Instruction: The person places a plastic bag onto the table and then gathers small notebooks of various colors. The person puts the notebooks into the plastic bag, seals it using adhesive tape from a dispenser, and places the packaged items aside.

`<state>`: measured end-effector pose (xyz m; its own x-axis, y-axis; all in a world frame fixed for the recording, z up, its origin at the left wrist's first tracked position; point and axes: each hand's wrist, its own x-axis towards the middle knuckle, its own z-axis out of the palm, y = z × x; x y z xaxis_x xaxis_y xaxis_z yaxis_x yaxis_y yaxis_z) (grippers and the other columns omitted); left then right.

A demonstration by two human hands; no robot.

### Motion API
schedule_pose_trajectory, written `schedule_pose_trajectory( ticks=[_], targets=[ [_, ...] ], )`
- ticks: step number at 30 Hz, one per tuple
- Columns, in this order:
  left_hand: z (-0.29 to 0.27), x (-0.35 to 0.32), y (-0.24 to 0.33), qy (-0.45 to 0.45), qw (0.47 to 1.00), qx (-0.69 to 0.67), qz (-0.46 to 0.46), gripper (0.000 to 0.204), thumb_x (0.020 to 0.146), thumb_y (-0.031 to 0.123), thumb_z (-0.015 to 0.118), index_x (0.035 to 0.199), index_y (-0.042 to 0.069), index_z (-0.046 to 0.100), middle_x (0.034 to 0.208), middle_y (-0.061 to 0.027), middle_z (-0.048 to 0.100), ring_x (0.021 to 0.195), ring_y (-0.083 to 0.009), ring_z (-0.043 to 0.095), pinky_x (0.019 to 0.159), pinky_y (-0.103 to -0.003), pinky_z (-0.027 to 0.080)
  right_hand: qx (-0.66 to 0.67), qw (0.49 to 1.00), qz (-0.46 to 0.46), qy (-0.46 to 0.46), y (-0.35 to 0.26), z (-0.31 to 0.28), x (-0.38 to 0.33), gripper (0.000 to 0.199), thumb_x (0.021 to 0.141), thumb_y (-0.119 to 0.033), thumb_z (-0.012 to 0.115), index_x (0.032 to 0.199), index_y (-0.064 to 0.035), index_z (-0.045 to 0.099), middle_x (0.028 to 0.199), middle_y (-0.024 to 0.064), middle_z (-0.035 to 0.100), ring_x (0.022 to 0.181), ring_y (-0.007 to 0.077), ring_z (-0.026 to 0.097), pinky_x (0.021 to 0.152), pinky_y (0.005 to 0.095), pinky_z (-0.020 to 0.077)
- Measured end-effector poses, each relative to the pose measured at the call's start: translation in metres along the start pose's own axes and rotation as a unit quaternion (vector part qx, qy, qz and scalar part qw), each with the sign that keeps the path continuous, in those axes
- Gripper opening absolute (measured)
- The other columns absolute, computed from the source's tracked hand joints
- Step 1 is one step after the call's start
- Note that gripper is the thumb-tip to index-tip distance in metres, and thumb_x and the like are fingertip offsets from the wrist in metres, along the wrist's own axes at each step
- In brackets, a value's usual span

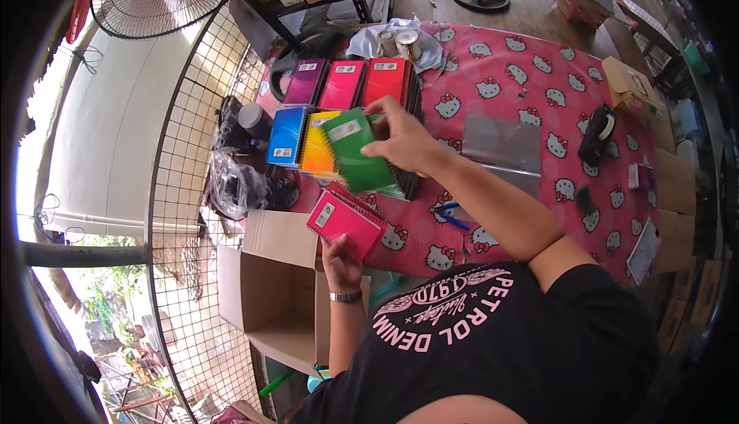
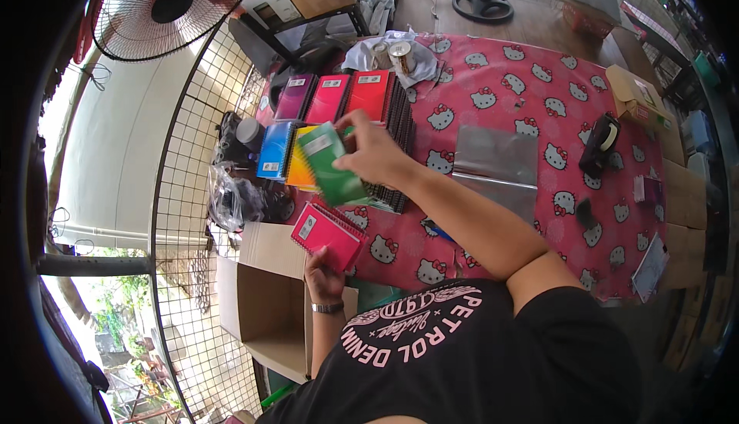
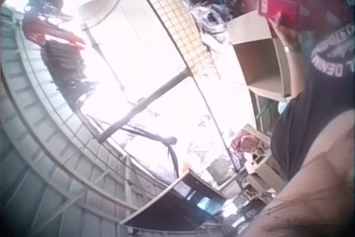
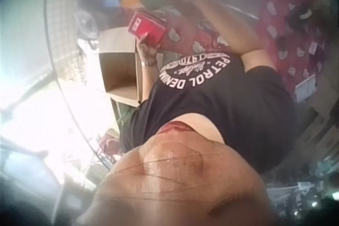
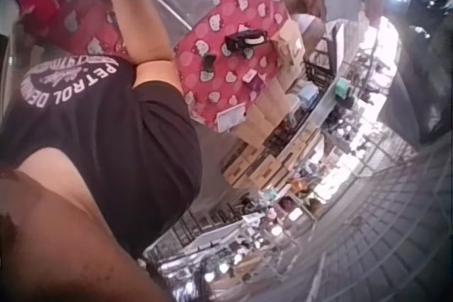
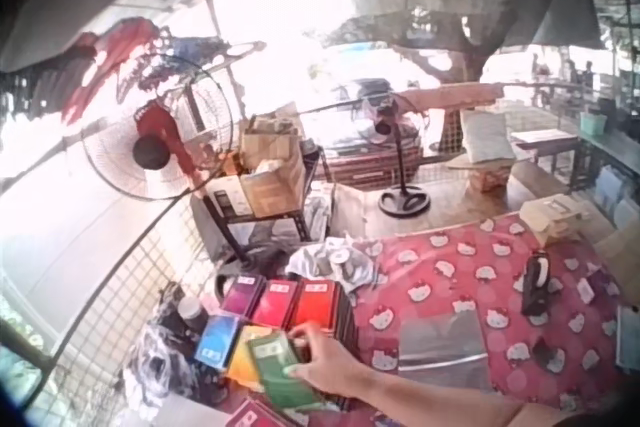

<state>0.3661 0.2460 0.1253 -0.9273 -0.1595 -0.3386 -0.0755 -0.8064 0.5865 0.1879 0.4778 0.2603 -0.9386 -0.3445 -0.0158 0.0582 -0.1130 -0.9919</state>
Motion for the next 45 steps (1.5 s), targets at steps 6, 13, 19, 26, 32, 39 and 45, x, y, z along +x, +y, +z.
schedule_pose_trajectory(
  ticks=[6, 13, 19, 26, 32, 39, 45],
  targets=[
    [0.064, -0.003, 0.013, 0.043, 0.998, -0.017, -0.034, 0.038, 0.09, 0.031, 0.06, 0.119, 0.007, 0.058, 0.108, -0.0087, 0.068, 0.095, -0.028, 0.066, 0.084, -0.044, 0.054, -0.462, 0.88, -0.077, 0.074, 0.027, 0.036, 0.053, 0.073, 0.072, -0.038, 0.08, 0.123, 0.0025, 0.047, 0.106, 0.0157, 0.055, 0.103, 0.0311, 0.057, 0.088, 0.0421, 0.0475],
    [0.012, 0.001, 0.011, 0.081, 0.995, 0.0, -0.054, 0.025, 0.09, 0.016, 0.059, 0.112, 0.004, 0.061, 0.101, -0.0095, 0.069, 0.087, -0.0273, 0.068, 0.076, -0.046, 0.057, -0.592, 0.791, -0.046, 0.148, 0.046, 0.051, 0.083, 0.059, 0.072, -0.036, 0.078, 0.112, 0.0007, 0.055, 0.112, 0.0136, 0.056, 0.104, 0.0284, 0.057, 0.086, 0.0411, 0.0476],
    [0.005, 0.007, 0.02, 0.086, 0.995, 0.051, -0.013, 0.046, 0.09, 0.037, 0.061, 0.122, 0.006, 0.055, 0.113, -0.0119, 0.065, 0.096, -0.0289, 0.065, 0.081, -0.049, 0.055, -0.106, 0.991, 0.039, 0.073, 0.028, 0.047, 0.092, 0.052, 0.068, -0.003, 0.076, 0.113, 0.0007, 0.049, 0.097, 0.0156, 0.06, 0.089, 0.0281, 0.065, 0.076, 0.038, 0.0528],
    [0.022, 0.0, 0.034, -0.03, 0.998, -0.058, 0.021, 0.085, 0.084, 0.067, 0.053, 0.142, 0.007, 0.038, 0.134, -0.013, 0.051, 0.118, -0.0303, 0.054, 0.093, -0.049, 0.049, -0.356, 0.905, -0.041, -0.23, -0.006, 0.088, 0.099, 0.06, 0.081, -0.029, 0.076, 0.123, 0.001, 0.045, 0.107, 0.0226, 0.062, 0.095, 0.0331, 0.065, 0.081, 0.0402, 0.0531],
    [0.014, -0.001, 0.021, 0.055, 0.997, 0.039, 0.028, 0.048, 0.089, 0.03, 0.059, 0.131, 0.008, 0.048, 0.118, -0.0095, 0.062, 0.104, -0.0282, 0.062, 0.088, -0.047, 0.052, -0.392, 0.919, -0.017, 0.048, 0.063, 0.111, 0.138, 0.061, 0.086, -0.031, 0.066, 0.127, 0.0055, 0.038, 0.093, 0.0249, 0.066, 0.091, 0.0401, 0.065, 0.077, 0.047, 0.0529],
    [0.014, -0.038, -0.007, 0.055, 0.987, 0.111, -0.103, 0.052, 0.085, 0.034, 0.062, 0.13, 0.01, 0.049, 0.119, -0.0095, 0.061, 0.104, -0.0302, 0.062, 0.088, -0.048, 0.051, -0.122, 0.981, -0.036, -0.146, 0.031, 0.052, 0.013, 0.071, 0.081, -0.011, 0.061, 0.14, -0.0012, 0.021, 0.076, 0.0212, 0.063, 0.07, 0.0291, 0.066, 0.063, 0.0411, 0.0517],
    [0.056, -0.043, -0.083, 0.021, 0.971, 0.158, -0.179, 0.077, 0.086, 0.066, 0.053, 0.14, 0.011, 0.039, 0.133, -0.0087, 0.054, 0.116, -0.0299, 0.056, 0.1, -0.049, 0.044, -0.361, 0.932, -0.031, 0.027, 0.102, -0.035, -0.146, 0.09, 0.078, -0.032, 0.072, 0.145, -0.0054, 0.019, 0.121, 0.027, 0.057, 0.104, 0.0391, 0.061, 0.091, 0.0464, 0.0469]
  ],
)
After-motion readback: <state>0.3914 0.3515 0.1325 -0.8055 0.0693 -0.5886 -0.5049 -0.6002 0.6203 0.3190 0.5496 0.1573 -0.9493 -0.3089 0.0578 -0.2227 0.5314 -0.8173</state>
